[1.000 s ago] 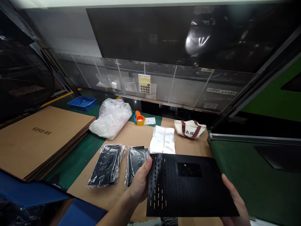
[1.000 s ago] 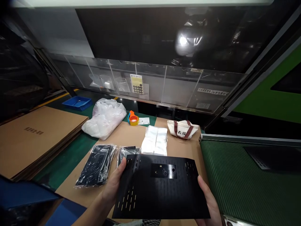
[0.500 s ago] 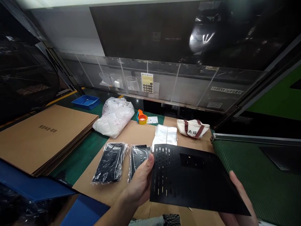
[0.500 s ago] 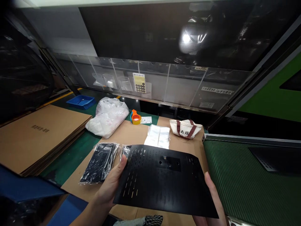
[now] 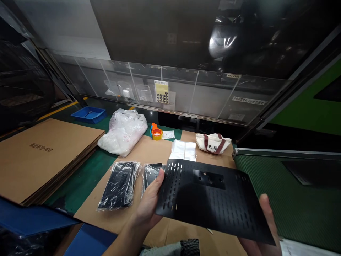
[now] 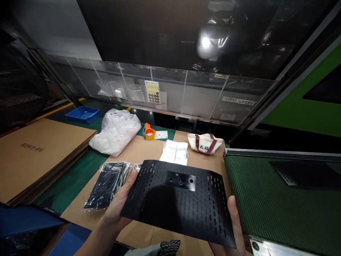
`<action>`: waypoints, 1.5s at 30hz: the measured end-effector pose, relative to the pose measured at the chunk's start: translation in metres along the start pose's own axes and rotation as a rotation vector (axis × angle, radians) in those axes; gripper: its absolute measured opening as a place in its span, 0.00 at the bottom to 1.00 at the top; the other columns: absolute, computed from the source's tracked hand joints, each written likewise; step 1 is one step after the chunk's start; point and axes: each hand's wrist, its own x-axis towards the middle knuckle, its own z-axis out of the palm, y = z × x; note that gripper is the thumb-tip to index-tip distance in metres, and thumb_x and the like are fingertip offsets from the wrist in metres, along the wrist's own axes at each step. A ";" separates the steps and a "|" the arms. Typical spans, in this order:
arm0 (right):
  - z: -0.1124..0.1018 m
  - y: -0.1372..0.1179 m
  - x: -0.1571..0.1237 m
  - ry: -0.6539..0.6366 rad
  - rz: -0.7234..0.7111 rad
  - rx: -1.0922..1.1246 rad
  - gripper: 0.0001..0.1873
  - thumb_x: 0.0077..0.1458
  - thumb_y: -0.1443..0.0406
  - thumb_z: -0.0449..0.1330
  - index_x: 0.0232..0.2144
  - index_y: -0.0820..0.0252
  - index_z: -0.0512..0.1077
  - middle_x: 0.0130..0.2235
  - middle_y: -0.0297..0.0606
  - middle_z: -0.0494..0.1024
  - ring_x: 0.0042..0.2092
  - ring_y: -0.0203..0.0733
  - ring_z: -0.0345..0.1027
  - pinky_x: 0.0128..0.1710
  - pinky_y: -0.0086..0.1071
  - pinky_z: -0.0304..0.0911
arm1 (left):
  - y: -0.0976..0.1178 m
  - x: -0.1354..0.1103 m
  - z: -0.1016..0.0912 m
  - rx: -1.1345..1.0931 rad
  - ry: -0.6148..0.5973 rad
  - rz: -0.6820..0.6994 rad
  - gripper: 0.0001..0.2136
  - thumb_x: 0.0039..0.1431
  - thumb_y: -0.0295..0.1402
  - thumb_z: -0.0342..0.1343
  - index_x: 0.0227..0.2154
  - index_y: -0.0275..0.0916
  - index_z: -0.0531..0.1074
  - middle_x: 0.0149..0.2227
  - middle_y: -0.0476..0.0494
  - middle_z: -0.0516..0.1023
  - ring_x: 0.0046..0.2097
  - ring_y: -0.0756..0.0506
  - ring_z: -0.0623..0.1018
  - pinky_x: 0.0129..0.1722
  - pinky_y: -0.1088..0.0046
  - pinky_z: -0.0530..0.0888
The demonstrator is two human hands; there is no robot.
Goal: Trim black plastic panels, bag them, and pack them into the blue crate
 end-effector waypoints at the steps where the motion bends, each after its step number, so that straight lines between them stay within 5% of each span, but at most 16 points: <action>1: 0.001 0.000 -0.001 0.003 0.047 0.001 0.27 0.50 0.44 0.48 0.38 0.53 0.75 0.38 0.38 0.78 0.52 0.49 0.64 0.52 0.47 0.59 | 0.000 0.001 -0.002 -0.008 -0.001 -0.005 0.21 0.59 0.39 0.47 0.53 0.34 0.62 0.43 0.37 0.76 0.45 0.42 0.75 0.52 0.65 0.67; 15: 0.003 0.009 0.003 -0.070 -0.014 -0.132 0.34 0.52 0.42 0.42 0.34 0.59 0.76 0.30 0.45 0.79 0.48 0.49 0.67 0.49 0.47 0.59 | 0.004 0.009 -0.015 0.067 0.072 -0.020 0.19 0.59 0.36 0.48 0.52 0.34 0.64 0.42 0.38 0.77 0.45 0.42 0.75 0.51 0.64 0.68; 21: 0.003 0.009 0.002 -0.059 -0.058 -0.188 0.24 0.54 0.50 0.49 0.42 0.58 0.73 0.37 0.43 0.78 0.43 0.49 0.70 0.44 0.43 0.65 | 0.006 0.017 -0.019 0.346 0.141 0.118 0.19 0.54 0.34 0.55 0.49 0.35 0.66 0.44 0.40 0.75 0.49 0.40 0.72 0.51 0.65 0.67; 24: -0.001 0.009 0.002 -0.102 -0.314 -0.552 0.15 0.52 0.59 0.57 0.43 0.55 0.72 0.39 0.40 0.78 0.42 0.48 0.71 0.39 0.38 0.68 | 0.003 0.019 -0.019 0.523 0.178 0.313 0.20 0.54 0.40 0.54 0.48 0.34 0.67 0.47 0.41 0.73 0.55 0.41 0.66 0.57 0.67 0.59; 28: -0.006 0.011 0.005 -0.286 -0.931 -1.072 0.19 0.50 0.70 0.56 0.45 0.51 0.70 0.45 0.38 0.75 0.47 0.49 0.67 0.47 0.45 0.63 | -0.002 0.015 -0.015 0.598 0.130 0.535 0.24 0.57 0.47 0.46 0.49 0.35 0.65 0.53 0.40 0.67 0.58 0.41 0.61 0.60 0.68 0.52; 32: 0.000 0.021 0.008 0.035 -1.268 -1.159 0.21 0.54 0.68 0.50 0.50 0.51 0.65 0.51 0.38 0.70 0.54 0.51 0.58 0.51 0.53 0.53 | -0.009 0.003 -0.005 0.558 0.051 0.720 0.21 0.55 0.36 0.49 0.52 0.37 0.62 0.57 0.41 0.61 0.60 0.39 0.57 0.59 0.63 0.54; 36: 0.016 0.033 0.011 0.311 -1.169 -0.869 0.22 0.56 0.64 0.50 0.54 0.48 0.59 0.60 0.36 0.55 0.59 0.51 0.48 0.56 0.56 0.42 | -0.023 -0.004 0.003 0.562 0.052 0.840 0.24 0.51 0.31 0.52 0.53 0.43 0.60 0.61 0.47 0.54 0.62 0.39 0.51 0.60 0.63 0.51; 39: 0.026 0.034 0.011 0.280 -1.023 -0.687 0.23 0.57 0.66 0.48 0.55 0.49 0.56 0.61 0.35 0.54 0.61 0.46 0.45 0.58 0.51 0.39 | -0.032 -0.004 0.004 0.493 0.111 0.908 0.24 0.50 0.31 0.53 0.52 0.47 0.61 0.61 0.51 0.54 0.62 0.39 0.50 0.60 0.63 0.51; 45: 0.024 0.034 0.008 0.144 -0.957 -0.569 0.28 0.54 0.66 0.51 0.58 0.51 0.52 0.62 0.34 0.49 0.62 0.47 0.40 0.60 0.48 0.39 | -0.037 -0.002 -0.001 0.559 0.086 0.935 0.25 0.52 0.31 0.53 0.54 0.47 0.58 0.62 0.51 0.51 0.63 0.40 0.47 0.61 0.63 0.49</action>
